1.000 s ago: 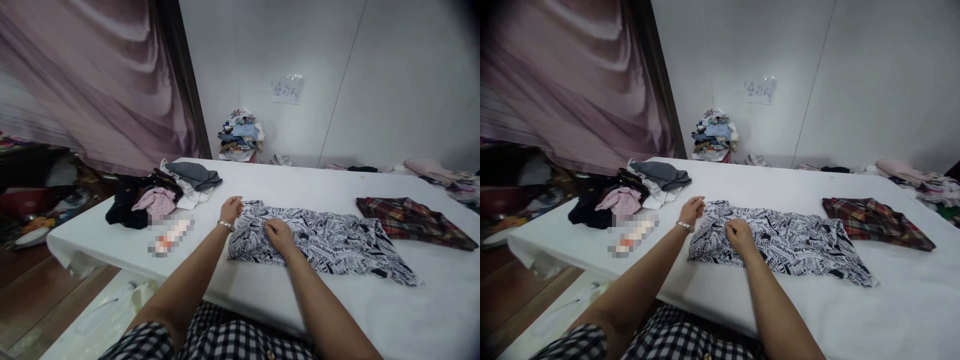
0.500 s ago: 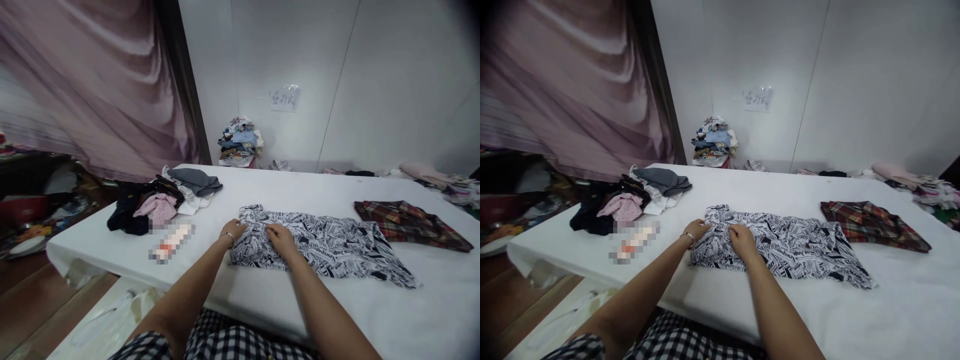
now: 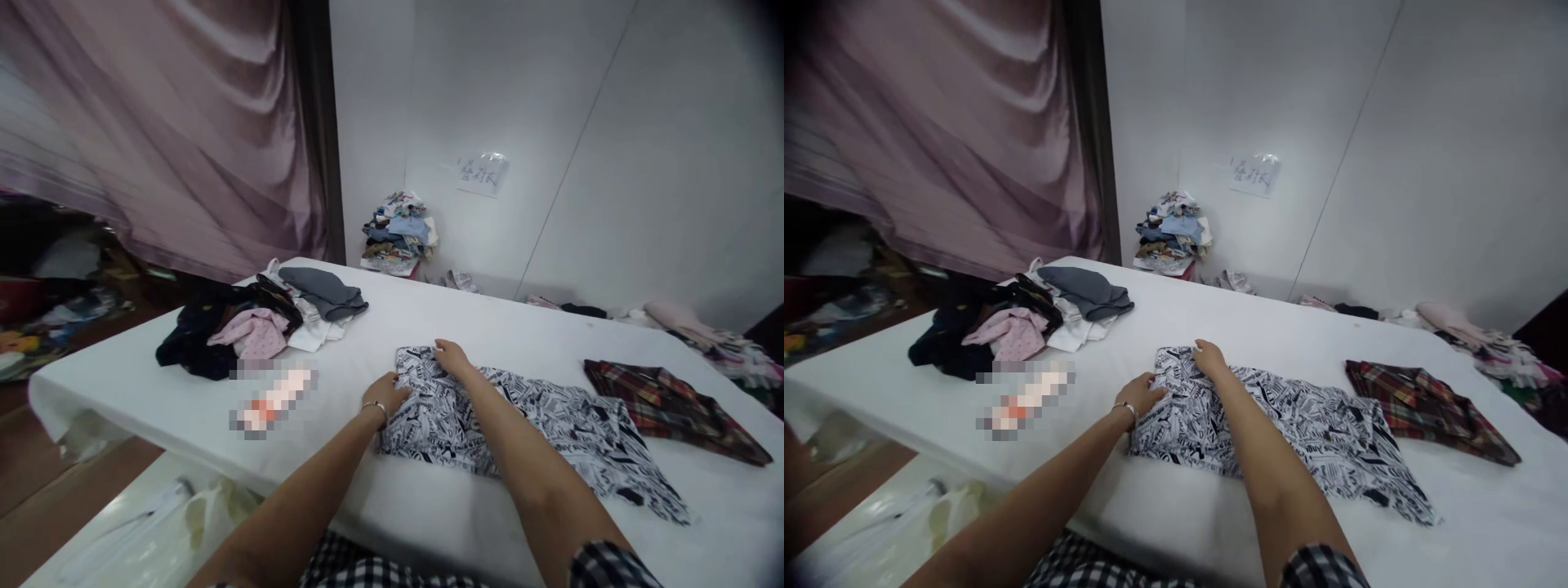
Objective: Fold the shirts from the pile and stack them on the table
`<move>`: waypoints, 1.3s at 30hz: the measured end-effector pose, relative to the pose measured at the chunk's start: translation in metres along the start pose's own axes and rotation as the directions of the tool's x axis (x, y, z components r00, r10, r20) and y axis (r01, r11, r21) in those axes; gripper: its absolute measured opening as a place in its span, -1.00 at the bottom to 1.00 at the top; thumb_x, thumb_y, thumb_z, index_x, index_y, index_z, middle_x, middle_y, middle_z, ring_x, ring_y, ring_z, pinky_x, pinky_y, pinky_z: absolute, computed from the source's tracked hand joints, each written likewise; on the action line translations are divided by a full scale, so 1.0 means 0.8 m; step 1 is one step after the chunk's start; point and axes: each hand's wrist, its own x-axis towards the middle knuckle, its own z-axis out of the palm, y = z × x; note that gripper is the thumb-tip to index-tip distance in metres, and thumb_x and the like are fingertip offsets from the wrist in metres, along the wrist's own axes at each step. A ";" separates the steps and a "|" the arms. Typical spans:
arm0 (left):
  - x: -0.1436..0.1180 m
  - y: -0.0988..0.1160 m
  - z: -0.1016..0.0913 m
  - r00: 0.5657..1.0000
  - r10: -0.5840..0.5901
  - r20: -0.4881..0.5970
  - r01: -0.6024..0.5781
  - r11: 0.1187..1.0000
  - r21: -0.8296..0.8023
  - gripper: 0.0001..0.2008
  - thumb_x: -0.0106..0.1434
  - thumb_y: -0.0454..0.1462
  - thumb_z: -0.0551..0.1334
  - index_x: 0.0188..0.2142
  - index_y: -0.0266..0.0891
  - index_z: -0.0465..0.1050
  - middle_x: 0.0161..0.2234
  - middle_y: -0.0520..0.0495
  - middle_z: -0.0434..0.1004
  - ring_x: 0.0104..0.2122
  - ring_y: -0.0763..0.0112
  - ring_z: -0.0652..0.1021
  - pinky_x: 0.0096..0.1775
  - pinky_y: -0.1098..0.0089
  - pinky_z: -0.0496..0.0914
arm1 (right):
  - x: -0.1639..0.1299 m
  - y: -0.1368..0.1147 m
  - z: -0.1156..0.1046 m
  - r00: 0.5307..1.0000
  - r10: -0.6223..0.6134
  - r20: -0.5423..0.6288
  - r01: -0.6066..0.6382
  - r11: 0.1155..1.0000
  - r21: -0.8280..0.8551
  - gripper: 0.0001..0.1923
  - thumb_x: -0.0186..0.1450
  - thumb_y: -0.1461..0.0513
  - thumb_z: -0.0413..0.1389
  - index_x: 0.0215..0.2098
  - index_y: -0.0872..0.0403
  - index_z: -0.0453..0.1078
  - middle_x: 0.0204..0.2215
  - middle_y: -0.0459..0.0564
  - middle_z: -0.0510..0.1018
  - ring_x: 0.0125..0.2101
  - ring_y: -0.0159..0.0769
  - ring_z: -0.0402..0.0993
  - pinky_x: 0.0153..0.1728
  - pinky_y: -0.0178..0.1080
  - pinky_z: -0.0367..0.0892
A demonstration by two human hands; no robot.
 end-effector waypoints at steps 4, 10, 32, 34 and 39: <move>-0.002 -0.004 0.000 1.000 0.024 0.005 -0.024 0.999 -0.037 -0.50 0.17 -0.03 0.18 0.04 -0.21 0.39 0.02 -0.22 0.52 0.02 0.07 0.50 -0.03 0.26 0.34 | 0.020 -0.005 0.019 0.998 -0.004 0.065 0.010 0.995 -0.099 -0.62 0.08 0.35 0.18 -0.11 0.14 0.54 -0.14 0.13 0.62 -0.08 -0.14 0.52 -0.04 -0.22 0.33; 0.000 -0.009 -0.004 0.998 0.043 0.039 -0.039 0.994 -0.099 -0.53 0.20 -0.01 0.14 0.02 -0.18 0.40 0.00 -0.20 0.54 -0.01 0.07 0.52 -0.06 0.24 0.35 | 0.017 -0.018 0.000 0.996 -0.031 0.089 0.047 0.981 -0.189 -0.77 0.19 0.25 0.07 -0.28 0.04 0.57 -0.37 -0.06 0.64 -0.31 -0.27 0.53 -0.28 -0.32 0.33; 0.003 0.000 -0.004 0.995 0.088 0.041 -0.088 0.996 -0.019 -0.57 0.16 -0.04 0.15 -0.03 -0.17 0.42 -0.02 -0.26 0.54 -0.01 0.04 0.52 -0.09 0.23 0.35 | -0.036 -0.031 0.015 0.995 -0.091 -0.037 0.075 0.947 -0.311 -0.52 0.37 0.07 -0.08 0.16 0.09 0.32 0.17 0.08 0.39 0.16 -0.23 0.29 0.14 -0.21 0.17; 0.002 -0.001 -0.004 0.996 0.084 0.042 -0.083 0.996 -0.015 -0.55 0.16 -0.04 0.15 -0.01 -0.17 0.41 -0.01 -0.25 0.54 -0.01 0.04 0.52 -0.09 0.23 0.35 | -0.029 -0.032 0.021 0.999 -0.016 -0.041 0.002 0.945 -0.327 -0.53 0.32 0.01 -0.01 0.07 0.09 0.41 0.05 0.12 0.50 0.04 -0.15 0.42 0.02 -0.17 0.27; 0.001 -0.003 -0.007 0.996 0.073 0.055 -0.071 0.997 -0.036 -0.51 0.14 0.00 0.16 0.00 -0.18 0.41 0.00 -0.26 0.53 0.01 0.02 0.50 -0.08 0.23 0.35 | -0.033 -0.015 0.029 0.998 0.041 -0.044 -0.055 0.920 -0.389 -0.81 0.25 0.23 0.06 -0.35 0.06 0.54 -0.31 0.07 0.62 -0.21 -0.20 0.51 -0.16 -0.24 0.29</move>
